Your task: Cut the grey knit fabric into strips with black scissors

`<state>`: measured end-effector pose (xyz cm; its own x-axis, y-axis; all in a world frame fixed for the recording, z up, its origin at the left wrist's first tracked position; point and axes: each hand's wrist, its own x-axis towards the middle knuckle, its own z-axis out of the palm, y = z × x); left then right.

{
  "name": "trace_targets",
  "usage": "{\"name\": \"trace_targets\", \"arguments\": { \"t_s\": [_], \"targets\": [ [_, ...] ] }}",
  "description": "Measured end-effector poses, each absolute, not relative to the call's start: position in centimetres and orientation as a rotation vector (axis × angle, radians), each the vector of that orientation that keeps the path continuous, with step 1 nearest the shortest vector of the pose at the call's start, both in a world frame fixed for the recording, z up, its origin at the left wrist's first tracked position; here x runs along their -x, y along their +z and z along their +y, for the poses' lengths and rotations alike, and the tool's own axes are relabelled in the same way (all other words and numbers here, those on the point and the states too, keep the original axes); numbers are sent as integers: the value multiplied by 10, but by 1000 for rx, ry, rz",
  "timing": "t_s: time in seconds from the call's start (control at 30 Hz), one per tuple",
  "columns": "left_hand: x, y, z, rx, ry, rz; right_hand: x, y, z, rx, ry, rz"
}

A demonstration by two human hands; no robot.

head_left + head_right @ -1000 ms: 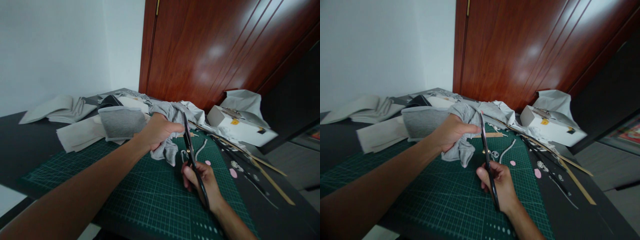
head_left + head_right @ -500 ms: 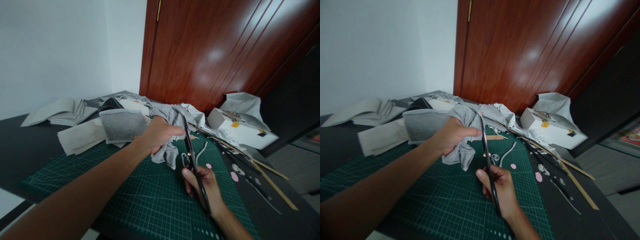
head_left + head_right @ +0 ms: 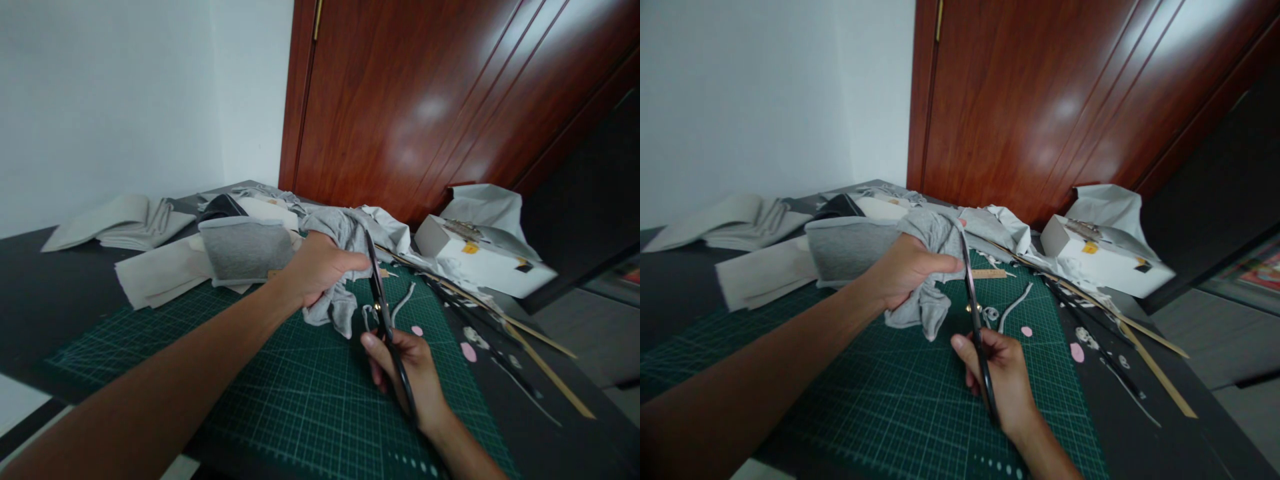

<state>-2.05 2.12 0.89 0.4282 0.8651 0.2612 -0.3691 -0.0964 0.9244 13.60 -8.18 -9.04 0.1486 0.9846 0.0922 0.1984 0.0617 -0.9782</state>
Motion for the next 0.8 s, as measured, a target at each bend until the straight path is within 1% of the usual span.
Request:
{"name": "trace_targets", "arguments": {
  "t_s": [0.23, 0.43, 0.6, 0.8],
  "targets": [
    [20, 6, 22, -1335, 1099, 464, -136, -93, -81, 1375, 917, -1251],
    [17, 2, 20, -1388, 1052, 591, -139, -94, -78, 1383, 901, -1261],
    [14, 0, 20, -1425, 1094, 549, -141, -96, -78, 1366, 939, -1252],
    [16, -1, 22, -1375, 1101, 474, -143, -99, -80, 1347, 912, -1258]
  ]
}}
